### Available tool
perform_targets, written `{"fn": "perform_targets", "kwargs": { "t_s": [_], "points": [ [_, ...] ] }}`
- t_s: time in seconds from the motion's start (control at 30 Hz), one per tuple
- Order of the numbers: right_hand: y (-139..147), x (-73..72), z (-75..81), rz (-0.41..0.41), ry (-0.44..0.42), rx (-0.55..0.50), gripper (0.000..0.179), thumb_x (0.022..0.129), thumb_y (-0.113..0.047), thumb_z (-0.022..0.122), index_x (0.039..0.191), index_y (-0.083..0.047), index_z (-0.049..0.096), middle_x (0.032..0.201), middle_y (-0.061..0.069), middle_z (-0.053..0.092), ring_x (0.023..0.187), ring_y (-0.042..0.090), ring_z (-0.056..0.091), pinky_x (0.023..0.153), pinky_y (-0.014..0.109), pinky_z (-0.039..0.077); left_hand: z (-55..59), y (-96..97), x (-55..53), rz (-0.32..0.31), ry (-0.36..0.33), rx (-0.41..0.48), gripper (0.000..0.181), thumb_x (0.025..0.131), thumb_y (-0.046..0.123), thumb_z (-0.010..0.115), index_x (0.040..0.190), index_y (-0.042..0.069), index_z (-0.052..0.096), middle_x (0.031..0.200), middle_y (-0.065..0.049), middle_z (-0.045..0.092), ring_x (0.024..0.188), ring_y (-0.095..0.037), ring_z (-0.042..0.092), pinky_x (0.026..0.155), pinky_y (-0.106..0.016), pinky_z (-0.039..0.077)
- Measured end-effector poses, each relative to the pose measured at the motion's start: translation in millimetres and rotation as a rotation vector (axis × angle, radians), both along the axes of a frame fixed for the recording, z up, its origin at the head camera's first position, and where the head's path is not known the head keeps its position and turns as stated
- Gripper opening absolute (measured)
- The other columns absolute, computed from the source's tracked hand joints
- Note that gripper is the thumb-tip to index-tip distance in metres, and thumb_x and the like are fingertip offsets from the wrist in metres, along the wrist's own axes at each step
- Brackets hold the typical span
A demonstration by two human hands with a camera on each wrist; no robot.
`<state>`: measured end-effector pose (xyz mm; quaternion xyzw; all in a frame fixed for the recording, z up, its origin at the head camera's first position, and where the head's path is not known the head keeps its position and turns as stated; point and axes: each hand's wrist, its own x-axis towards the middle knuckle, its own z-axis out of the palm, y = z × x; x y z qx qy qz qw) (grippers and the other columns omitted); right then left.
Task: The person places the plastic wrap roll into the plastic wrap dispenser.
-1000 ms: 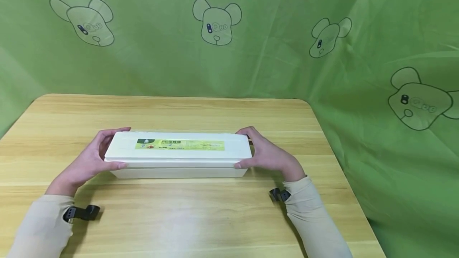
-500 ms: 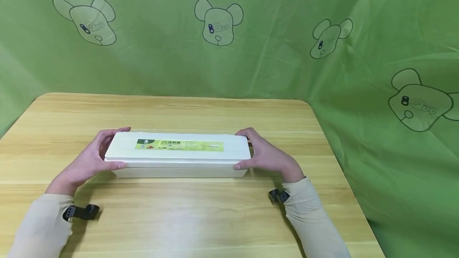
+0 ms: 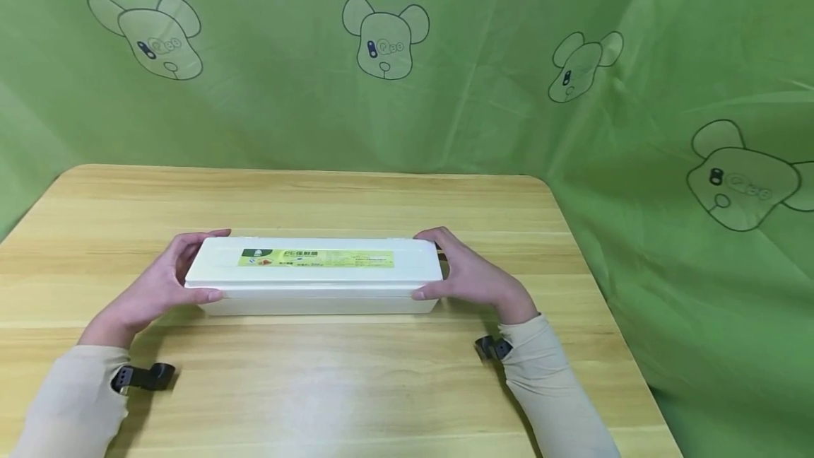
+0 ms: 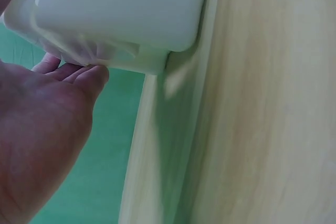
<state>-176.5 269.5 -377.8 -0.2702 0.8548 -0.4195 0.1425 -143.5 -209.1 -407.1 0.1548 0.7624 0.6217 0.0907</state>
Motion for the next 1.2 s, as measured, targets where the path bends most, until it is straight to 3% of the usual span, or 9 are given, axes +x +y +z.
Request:
{"fn": "perform_targets", "kwargs": {
  "t_s": [0.3, 0.57, 0.77, 0.97, 1.2],
  "points": [
    [9.2, 2.2, -4.7, 0.026, 0.011, -0.006, 0.093, 0.073, -0.026, 0.089, 0.148, -0.015, 0.035, 0.143, 0.005, 0.038, 0.131, 0.030, 0.038, 0.109, 0.054, 0.031, -3.5, -4.6, 0.2, -0.066, 0.021, 0.003, 0.101, 0.072, -0.003, 0.082, 0.151, 0.001, 0.019, 0.148, -0.022, 0.032, 0.127, -0.029, 0.041, 0.094, -0.025, 0.048],
    [18.1, 9.5, -8.6, 0.003, -0.016, 0.017, 0.110, 0.068, -0.028, 0.092, 0.154, -0.020, 0.024, 0.147, 0.005, 0.034, 0.135, 0.032, 0.034, 0.111, 0.053, 0.029, -9.5, -14.9, 2.6, -0.142, -0.009, 0.010, 0.112, 0.072, -0.006, 0.081, 0.156, 0.006, 0.008, 0.155, -0.022, 0.019, 0.139, -0.044, 0.022, 0.102, -0.019, 0.038],
    [16.7, 9.4, -11.5, 0.004, -0.033, -0.014, 0.107, 0.070, -0.025, 0.091, 0.153, -0.019, 0.024, 0.146, 0.004, 0.037, 0.135, 0.029, 0.035, 0.111, 0.055, 0.028, -11.1, -16.5, 3.6, -0.152, 0.014, 0.009, 0.108, 0.073, -0.006, 0.080, 0.156, 0.008, 0.011, 0.154, -0.024, 0.022, 0.138, -0.045, 0.025, 0.102, -0.021, 0.039],
    [15.7, 9.6, -10.5, -0.022, 0.011, 0.033, 0.099, 0.069, -0.023, 0.091, 0.148, -0.020, 0.031, 0.142, 0.007, 0.043, 0.133, 0.030, 0.038, 0.111, 0.055, 0.028, -10.1, -16.2, 4.3, -0.147, 0.046, -0.017, 0.104, 0.074, -0.003, 0.080, 0.155, 0.007, 0.016, 0.152, -0.022, 0.028, 0.133, -0.043, 0.033, 0.099, -0.023, 0.043],
    [14.3, 8.6, -8.9, -0.018, 0.077, 0.069, 0.096, 0.068, -0.021, 0.092, 0.145, -0.019, 0.035, 0.139, 0.007, 0.047, 0.130, 0.031, 0.042, 0.109, 0.056, 0.031, -6.9, -17.0, 5.2, -0.105, 0.014, -0.084, 0.102, 0.075, 0.002, 0.082, 0.153, 0.007, 0.018, 0.153, -0.019, 0.029, 0.137, -0.041, 0.030, 0.099, -0.020, 0.041]
  ]
}}
